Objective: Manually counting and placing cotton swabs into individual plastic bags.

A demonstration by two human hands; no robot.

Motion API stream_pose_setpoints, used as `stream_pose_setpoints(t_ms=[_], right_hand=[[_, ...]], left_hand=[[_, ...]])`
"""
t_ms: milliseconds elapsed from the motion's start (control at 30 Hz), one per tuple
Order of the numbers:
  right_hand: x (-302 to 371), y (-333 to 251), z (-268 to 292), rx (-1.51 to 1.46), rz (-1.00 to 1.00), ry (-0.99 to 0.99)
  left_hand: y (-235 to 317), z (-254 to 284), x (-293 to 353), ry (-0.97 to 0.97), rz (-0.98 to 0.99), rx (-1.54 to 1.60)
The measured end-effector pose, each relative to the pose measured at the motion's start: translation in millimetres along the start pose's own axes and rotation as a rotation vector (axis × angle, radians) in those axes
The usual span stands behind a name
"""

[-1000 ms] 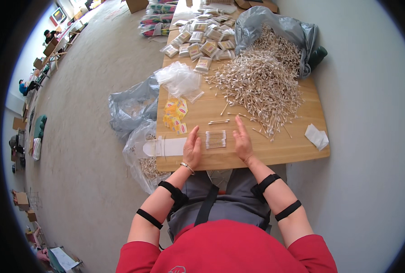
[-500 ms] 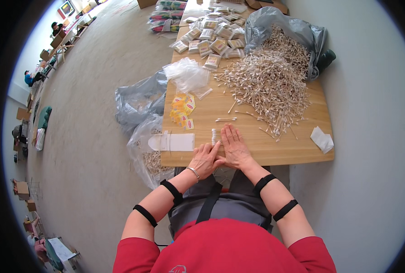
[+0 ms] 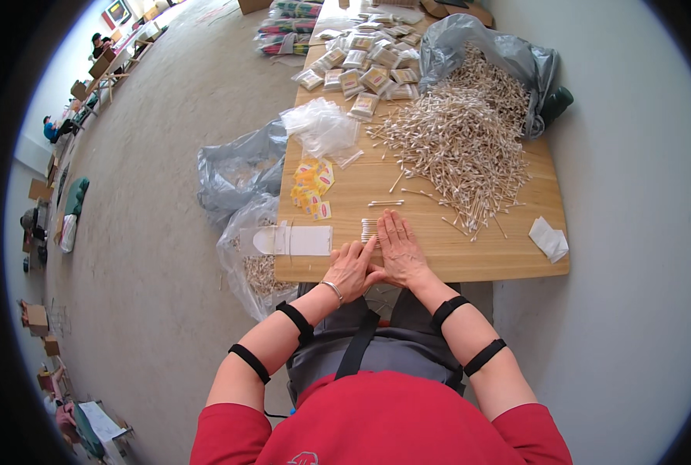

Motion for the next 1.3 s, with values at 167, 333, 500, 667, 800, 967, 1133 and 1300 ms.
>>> stream_pose_setpoints(t_ms=[167,333,500,667,800,967,1133,1300], right_hand=[[-0.4,-0.2,0.5,0.018,0.000,0.010],[-0.6,0.5,-2.5,0.037,0.000,-0.013],[-1.1,0.1,-5.8,0.123,0.014,-0.014],[-1.2,1.8,-8.6,0.119,0.003,-0.027],[-0.3,1.4,-6.4,0.093,0.004,-0.013],[-0.7,1.1,-3.6,0.059,-0.001,-0.009],[-1.4,-0.2,-2.5,0.085,-0.002,-0.040],[-0.6,0.4,-0.8,0.025,0.004,0.011]], left_hand=[[2.5,1.4,-0.4,0.011,-0.008,-0.032],[4.4,2.7,-1.2,0.008,0.000,-0.048],[-1.6,1.3,-6.5,-0.010,0.093,-0.031],[0.0,1.8,-6.6,-0.024,0.079,-0.037],[1.4,0.2,-5.2,-0.039,0.055,-0.075],[-2.0,1.5,-12.5,-0.012,0.113,-0.041],[-3.3,2.6,-14.6,-0.020,0.121,-0.073],[-1.4,3.0,-14.5,-0.074,0.132,-0.068]])
Point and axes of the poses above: each hand's wrist, its own x-axis away from the middle knuckle, its own z-axis out of the back of the hand, y = z × x, the point moved 9 cm from there along -x, towards the middle knuckle, and after that the axes turned 2 degrees about -x, right-handed, at the moved point
